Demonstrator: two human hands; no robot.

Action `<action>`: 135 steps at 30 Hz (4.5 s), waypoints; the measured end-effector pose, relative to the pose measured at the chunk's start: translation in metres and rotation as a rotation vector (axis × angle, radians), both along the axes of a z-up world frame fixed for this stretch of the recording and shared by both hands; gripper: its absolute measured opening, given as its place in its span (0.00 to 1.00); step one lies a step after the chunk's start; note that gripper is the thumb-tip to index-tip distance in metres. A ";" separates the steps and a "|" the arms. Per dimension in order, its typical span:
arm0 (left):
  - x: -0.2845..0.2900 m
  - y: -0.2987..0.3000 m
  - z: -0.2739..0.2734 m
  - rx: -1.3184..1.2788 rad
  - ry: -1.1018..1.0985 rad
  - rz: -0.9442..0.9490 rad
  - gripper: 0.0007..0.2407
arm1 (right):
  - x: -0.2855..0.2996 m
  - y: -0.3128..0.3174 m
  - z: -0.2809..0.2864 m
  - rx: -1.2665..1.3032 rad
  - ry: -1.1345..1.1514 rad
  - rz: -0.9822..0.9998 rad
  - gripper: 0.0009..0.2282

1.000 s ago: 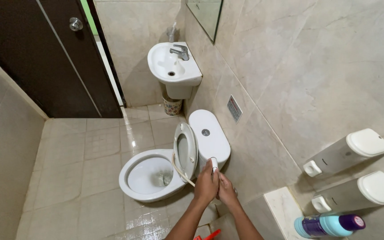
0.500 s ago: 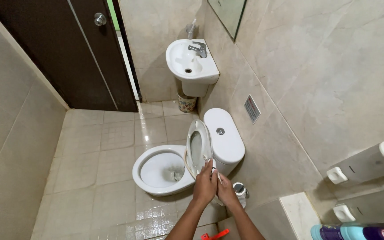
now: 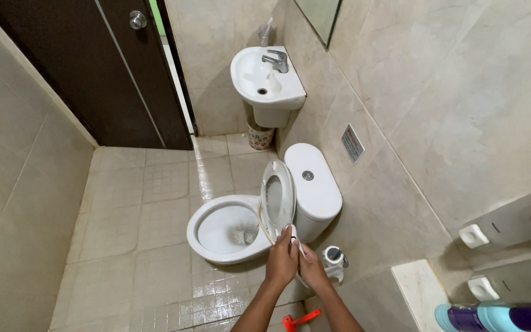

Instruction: The person uses a handheld bidet sprayer to clean the inside of a toilet bowl. The person holds the sprayer with both hands and directs the water stream into the bowl, rinsing the interior surfaces.

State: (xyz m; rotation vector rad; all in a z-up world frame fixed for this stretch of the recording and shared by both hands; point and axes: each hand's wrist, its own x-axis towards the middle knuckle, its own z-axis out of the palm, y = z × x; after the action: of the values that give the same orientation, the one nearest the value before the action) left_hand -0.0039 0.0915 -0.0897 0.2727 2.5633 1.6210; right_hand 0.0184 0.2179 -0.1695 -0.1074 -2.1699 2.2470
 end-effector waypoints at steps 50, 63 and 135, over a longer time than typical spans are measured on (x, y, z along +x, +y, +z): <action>0.049 -0.161 -0.028 0.047 -0.113 0.463 0.22 | -0.013 -0.144 0.029 0.372 -0.230 0.529 0.17; 0.078 -0.252 -0.058 0.075 -0.099 0.499 0.20 | 0.023 -0.228 0.055 0.448 -0.105 0.531 0.17; 0.117 -0.137 -0.071 -0.084 -0.343 0.002 0.23 | 0.096 -0.096 0.057 0.780 -0.217 0.351 0.20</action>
State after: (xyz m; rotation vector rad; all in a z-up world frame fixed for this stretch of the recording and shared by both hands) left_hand 0.1133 -0.0456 -0.1608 -0.0153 2.3604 1.4122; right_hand 0.1144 0.1221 -0.1125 0.0505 -3.2128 1.3690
